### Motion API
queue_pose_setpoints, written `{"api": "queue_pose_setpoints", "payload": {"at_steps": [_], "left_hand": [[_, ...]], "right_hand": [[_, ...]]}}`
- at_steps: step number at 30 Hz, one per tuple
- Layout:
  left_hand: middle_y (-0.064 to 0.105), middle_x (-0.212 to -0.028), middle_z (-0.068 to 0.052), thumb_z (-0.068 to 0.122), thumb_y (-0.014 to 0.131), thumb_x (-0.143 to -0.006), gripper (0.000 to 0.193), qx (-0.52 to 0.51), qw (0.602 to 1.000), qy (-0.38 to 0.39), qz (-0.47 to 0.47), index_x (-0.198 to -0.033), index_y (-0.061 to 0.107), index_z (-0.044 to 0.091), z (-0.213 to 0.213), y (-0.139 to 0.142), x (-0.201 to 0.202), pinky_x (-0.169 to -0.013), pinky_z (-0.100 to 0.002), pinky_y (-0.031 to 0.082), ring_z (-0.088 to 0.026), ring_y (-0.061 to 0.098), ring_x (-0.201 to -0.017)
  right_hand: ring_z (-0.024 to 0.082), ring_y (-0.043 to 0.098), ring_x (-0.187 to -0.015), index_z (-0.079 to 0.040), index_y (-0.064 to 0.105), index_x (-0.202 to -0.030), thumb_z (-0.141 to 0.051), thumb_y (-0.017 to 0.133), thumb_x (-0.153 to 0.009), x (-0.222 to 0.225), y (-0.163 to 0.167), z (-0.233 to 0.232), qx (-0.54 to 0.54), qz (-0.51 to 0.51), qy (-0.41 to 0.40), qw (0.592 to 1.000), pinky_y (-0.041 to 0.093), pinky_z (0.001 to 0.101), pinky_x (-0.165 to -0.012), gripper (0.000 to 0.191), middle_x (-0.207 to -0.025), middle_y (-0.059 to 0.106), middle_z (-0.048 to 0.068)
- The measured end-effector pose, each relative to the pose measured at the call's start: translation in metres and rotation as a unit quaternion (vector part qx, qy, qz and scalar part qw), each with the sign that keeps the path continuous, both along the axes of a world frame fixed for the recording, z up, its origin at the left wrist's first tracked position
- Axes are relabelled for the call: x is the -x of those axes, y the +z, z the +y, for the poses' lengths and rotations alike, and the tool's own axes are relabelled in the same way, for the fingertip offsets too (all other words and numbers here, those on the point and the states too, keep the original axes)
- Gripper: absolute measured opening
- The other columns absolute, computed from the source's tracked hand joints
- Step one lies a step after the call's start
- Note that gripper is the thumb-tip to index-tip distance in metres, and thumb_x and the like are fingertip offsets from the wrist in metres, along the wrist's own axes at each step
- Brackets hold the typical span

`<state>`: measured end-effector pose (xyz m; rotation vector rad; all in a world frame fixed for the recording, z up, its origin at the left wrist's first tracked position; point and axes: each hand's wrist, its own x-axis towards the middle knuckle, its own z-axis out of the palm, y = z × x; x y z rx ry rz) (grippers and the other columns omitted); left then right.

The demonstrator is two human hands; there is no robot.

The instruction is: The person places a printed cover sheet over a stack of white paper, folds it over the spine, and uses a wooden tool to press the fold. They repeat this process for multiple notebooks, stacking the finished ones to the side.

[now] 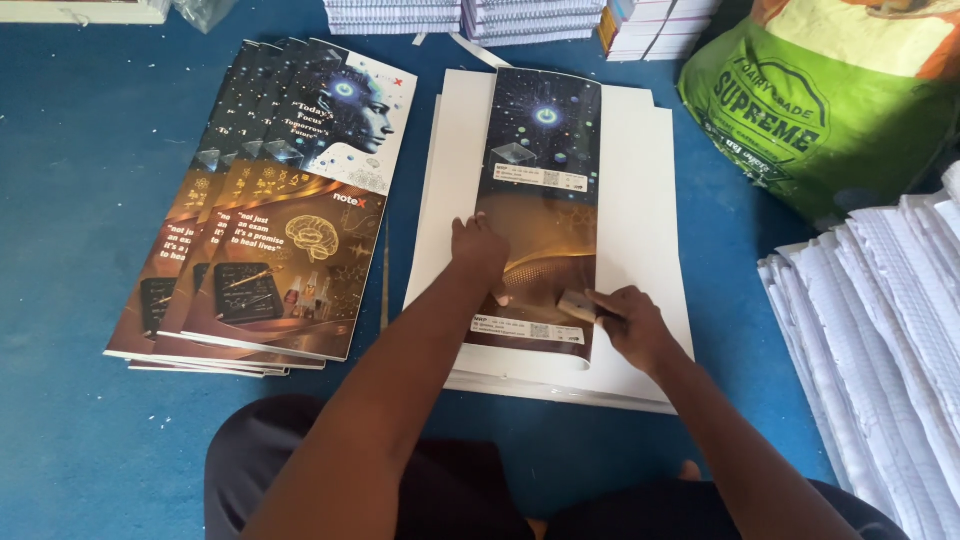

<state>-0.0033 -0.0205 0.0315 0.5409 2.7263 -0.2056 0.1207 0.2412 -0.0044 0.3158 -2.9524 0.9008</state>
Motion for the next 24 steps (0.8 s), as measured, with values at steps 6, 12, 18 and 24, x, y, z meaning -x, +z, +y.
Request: {"api": "queue_pose_setpoints", "payload": {"at_steps": [6,12,18,24], "left_hand": [[0.030,-0.163,-0.024,0.062,0.098,-0.053,0.109,-0.003,1.000,0.009,0.014,-0.141,0.060,0.008,0.003,-0.005,0.001,-0.118,-0.052,0.026,-0.035,0.033,-0.149],[0.036,-0.161,-0.025,0.060,0.099,-0.052,0.105,-0.009,0.999,0.012,0.041,-0.135,0.066,0.006,0.005,-0.007,0.000,-0.106,-0.043,0.039,-0.033,0.042,-0.142],[0.033,-0.162,-0.024,0.060,0.097,-0.054,0.098,-0.015,1.000,0.008,0.006,-0.132,0.068,0.009,-0.001,-0.005,0.005,-0.115,-0.054,0.032,-0.035,0.035,-0.148],[0.027,-0.167,-0.023,0.054,0.099,-0.051,0.101,-0.059,0.998,0.021,-0.008,-0.134,0.066,0.007,-0.008,-0.009,0.007,-0.114,-0.059,0.034,-0.036,0.028,-0.153]], "right_hand": [[0.023,0.065,-0.093,-0.024,0.069,-0.133,-0.001,0.069,-0.088,-0.019,0.010,-0.002,-0.010,-0.074,0.022,0.997,0.056,0.0365,-0.085,0.050,-0.102,0.064,0.008],[0.021,0.064,-0.096,-0.030,0.067,-0.134,-0.003,0.070,-0.089,-0.033,0.015,-0.004,-0.018,-0.113,0.073,0.991,0.056,0.0354,-0.089,0.052,-0.103,0.062,0.006],[0.020,0.063,-0.103,-0.032,0.067,-0.132,-0.002,0.066,-0.090,-0.044,0.026,-0.010,-0.003,-0.175,0.067,0.982,0.056,0.0342,-0.098,0.052,-0.108,0.060,0.006],[0.020,0.064,-0.109,-0.031,0.074,-0.125,-0.003,0.068,-0.089,-0.040,0.029,-0.012,-0.011,-0.199,0.059,0.978,0.055,0.0332,-0.103,0.045,-0.111,0.063,0.004]]}}
